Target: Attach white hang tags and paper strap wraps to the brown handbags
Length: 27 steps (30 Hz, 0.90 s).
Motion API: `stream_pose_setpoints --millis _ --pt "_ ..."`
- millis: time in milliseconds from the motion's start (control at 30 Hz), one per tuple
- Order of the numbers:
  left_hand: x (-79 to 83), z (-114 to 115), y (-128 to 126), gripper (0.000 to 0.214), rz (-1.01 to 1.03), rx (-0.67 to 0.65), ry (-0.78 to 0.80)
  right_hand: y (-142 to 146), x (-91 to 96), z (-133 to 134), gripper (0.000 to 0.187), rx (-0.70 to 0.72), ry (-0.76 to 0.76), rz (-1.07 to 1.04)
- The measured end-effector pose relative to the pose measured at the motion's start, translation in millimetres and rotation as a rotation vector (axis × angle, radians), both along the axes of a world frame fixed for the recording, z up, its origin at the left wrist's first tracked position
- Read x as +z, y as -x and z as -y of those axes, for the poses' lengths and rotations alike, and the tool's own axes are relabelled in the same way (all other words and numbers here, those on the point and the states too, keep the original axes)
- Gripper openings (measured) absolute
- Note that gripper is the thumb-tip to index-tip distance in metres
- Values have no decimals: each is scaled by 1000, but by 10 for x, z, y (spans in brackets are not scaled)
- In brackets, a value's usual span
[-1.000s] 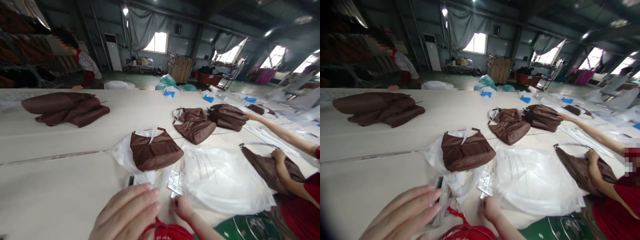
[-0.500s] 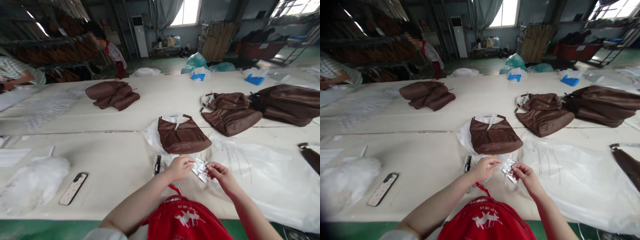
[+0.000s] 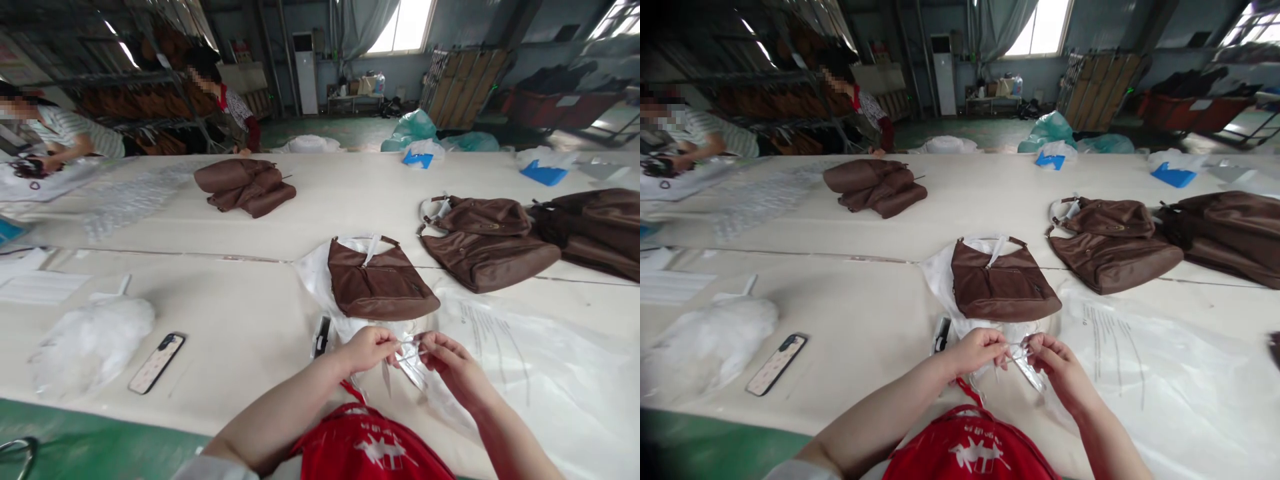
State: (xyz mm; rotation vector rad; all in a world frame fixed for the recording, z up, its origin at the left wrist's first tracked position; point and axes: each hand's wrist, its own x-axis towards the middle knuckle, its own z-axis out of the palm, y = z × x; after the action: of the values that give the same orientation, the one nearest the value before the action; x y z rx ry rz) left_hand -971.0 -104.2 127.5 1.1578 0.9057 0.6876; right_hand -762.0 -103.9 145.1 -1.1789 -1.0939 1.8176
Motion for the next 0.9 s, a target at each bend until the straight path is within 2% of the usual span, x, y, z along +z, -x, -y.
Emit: stream_pose_setpoints --millis 100,200,267,333,433,500,567,633,700,767,833,900 --pt "7 13 158 46 27 67 65 138 31 -38 30 70 84 -116" --pt "100 32 325 44 117 154 117 309 11 -130 31 113 83 -98" --pt "191 36 443 41 204 170 184 430 -13 -235 31 119 16 -22" --pt "273 29 567 39 250 122 243 560 -15 -367 32 156 -86 60" --pt "348 5 756 36 276 54 270 780 26 -597 37 302 -204 119" --pt "366 -10 884 34 274 76 254 940 36 -784 37 445 -231 121" --pt "367 -18 1019 33 208 129 216 1104 -15 -1039 35 602 -237 148" --pt "360 -14 1162 34 108 203 173 1267 -143 -1392 35 691 -290 281" --pt "345 -2 1302 36 57 287 146 1425 -325 -1833 33 644 -411 538" --pt "328 11 1423 38 58 376 134 1573 -518 -2296 31 524 -517 779" --pt "314 14 1513 41 47 450 130 1705 -687 -2693 37 429 -554 908" --pt "306 7 1573 45 6 501 131 1811 -824 -2957 46 401 -549 963"
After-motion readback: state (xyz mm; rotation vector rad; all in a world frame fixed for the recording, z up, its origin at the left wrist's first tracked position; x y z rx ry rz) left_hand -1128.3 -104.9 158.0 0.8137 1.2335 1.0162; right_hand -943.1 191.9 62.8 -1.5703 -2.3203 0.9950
